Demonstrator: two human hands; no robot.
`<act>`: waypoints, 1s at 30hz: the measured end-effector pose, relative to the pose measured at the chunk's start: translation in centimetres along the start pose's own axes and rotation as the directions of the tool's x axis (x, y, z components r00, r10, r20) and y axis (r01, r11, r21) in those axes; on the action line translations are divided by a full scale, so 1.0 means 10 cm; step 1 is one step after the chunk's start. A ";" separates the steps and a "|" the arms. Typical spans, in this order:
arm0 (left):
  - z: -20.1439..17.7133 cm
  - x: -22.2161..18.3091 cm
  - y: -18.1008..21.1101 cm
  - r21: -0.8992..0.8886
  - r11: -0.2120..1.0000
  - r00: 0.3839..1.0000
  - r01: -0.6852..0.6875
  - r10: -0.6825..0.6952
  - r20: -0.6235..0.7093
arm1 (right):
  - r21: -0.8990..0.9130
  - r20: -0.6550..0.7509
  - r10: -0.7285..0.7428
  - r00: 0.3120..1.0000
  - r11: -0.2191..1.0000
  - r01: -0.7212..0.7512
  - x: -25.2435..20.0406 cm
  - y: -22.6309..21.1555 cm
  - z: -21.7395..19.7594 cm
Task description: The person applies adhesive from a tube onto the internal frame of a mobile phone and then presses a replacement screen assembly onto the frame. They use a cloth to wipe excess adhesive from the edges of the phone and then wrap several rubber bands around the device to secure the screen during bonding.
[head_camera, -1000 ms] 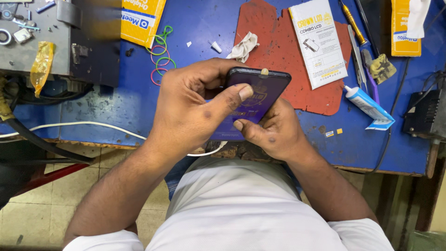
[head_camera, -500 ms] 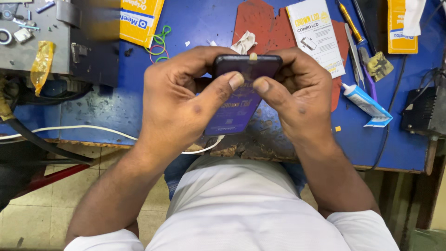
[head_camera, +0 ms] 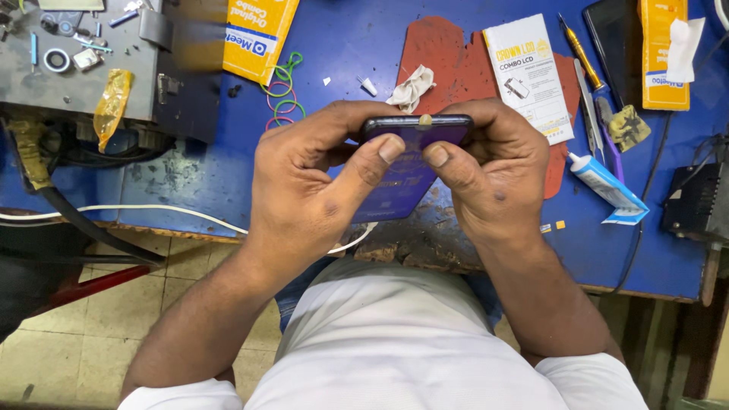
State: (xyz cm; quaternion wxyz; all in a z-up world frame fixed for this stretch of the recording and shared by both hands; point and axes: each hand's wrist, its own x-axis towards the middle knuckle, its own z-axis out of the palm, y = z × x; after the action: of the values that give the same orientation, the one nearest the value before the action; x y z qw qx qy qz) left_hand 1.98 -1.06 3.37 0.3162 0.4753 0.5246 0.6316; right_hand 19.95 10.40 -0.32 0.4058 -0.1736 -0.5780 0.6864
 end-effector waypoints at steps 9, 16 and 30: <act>-0.01 -0.01 0.00 -0.003 1.000 1.000 0.027 -0.027 -0.012 | -0.020 0.007 0.004 1.000 1.000 -0.004 0.00 0.01 0.02; -0.04 -0.03 -0.14 -0.141 0.988 0.997 -0.066 0.072 0.040 | 0.005 0.017 0.015 1.000 1.000 -0.015 0.04 -0.03 0.08; -0.31 -0.03 -0.25 -0.266 0.962 0.983 -0.065 0.107 0.148 | -0.128 0.184 0.113 0.976 0.988 -0.091 0.30 -0.05 0.38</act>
State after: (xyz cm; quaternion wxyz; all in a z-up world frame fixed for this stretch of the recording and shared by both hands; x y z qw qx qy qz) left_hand -1.01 -1.81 0.91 0.3894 0.5016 0.3889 0.6675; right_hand 15.60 10.25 1.88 0.3018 -0.1605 -0.6443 0.6842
